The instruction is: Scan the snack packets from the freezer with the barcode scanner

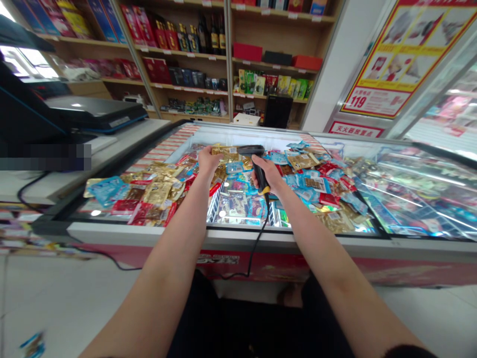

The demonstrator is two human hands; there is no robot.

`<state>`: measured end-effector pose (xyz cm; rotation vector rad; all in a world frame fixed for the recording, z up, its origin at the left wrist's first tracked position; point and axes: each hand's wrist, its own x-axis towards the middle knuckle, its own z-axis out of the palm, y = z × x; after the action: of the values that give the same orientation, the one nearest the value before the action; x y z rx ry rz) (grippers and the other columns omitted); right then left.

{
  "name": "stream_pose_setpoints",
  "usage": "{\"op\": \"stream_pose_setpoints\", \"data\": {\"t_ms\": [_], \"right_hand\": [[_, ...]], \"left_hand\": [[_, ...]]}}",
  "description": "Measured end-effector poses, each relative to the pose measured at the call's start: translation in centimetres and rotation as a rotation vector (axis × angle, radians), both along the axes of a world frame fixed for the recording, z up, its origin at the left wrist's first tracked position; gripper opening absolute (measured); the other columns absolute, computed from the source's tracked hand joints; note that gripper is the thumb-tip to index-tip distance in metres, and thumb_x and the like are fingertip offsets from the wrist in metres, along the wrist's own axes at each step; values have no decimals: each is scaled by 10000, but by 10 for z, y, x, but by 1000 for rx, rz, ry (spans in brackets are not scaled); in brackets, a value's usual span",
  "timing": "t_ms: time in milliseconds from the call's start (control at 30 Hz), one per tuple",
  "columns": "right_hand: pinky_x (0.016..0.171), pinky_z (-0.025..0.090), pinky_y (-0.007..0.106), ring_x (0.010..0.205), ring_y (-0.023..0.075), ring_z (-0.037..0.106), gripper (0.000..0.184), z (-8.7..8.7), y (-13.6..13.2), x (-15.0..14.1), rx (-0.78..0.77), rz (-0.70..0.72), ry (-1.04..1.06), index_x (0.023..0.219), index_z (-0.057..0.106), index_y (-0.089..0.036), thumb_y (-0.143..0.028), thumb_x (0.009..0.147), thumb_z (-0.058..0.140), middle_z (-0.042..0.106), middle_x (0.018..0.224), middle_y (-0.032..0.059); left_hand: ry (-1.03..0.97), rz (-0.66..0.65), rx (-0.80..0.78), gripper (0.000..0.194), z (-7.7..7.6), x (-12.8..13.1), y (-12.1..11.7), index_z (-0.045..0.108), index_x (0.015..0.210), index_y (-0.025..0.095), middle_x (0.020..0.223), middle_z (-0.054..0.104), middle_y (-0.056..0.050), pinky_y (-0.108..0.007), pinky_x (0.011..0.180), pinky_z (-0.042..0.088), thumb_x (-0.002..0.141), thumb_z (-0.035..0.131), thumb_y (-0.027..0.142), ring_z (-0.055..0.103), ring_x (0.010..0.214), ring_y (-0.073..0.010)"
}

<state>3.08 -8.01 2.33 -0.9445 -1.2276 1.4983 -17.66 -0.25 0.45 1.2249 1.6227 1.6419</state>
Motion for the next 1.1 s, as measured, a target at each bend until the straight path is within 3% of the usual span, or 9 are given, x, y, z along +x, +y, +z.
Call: {"op": "stream_pose_setpoints", "data": {"t_ms": [533, 900, 1100], "right_hand": [[309, 430, 218, 333, 126, 535, 494, -1, -1, 1, 29, 43, 4, 869, 557, -216, -653, 854, 787, 614, 481, -33], [307, 430, 217, 327, 126, 538, 482, -1, 1, 2, 18, -1, 7, 901, 537, -227, -639, 872, 786, 609, 485, -50], [309, 420, 216, 319, 129, 536, 479, -1, 2, 14, 73, -98, 15, 894, 509, -240, -623, 872, 797, 602, 482, -57]], "left_hand": [[-53, 15, 59, 209, -11, -9, 19, 609, 766, 187, 687, 577, 50, -248, 670, 372, 575, 659, 120, 502, 677, -129], [-55, 5, 52, 238, 1, 2, 0, 634, 806, 179, 728, 625, 35, -249, 690, 425, 573, 677, 155, 569, 740, -151], [-201, -17, -15, 355, 4, 19, -1, 622, 906, 197, 742, 624, 42, -256, 707, 506, 574, 745, 173, 631, 749, -156]]}}
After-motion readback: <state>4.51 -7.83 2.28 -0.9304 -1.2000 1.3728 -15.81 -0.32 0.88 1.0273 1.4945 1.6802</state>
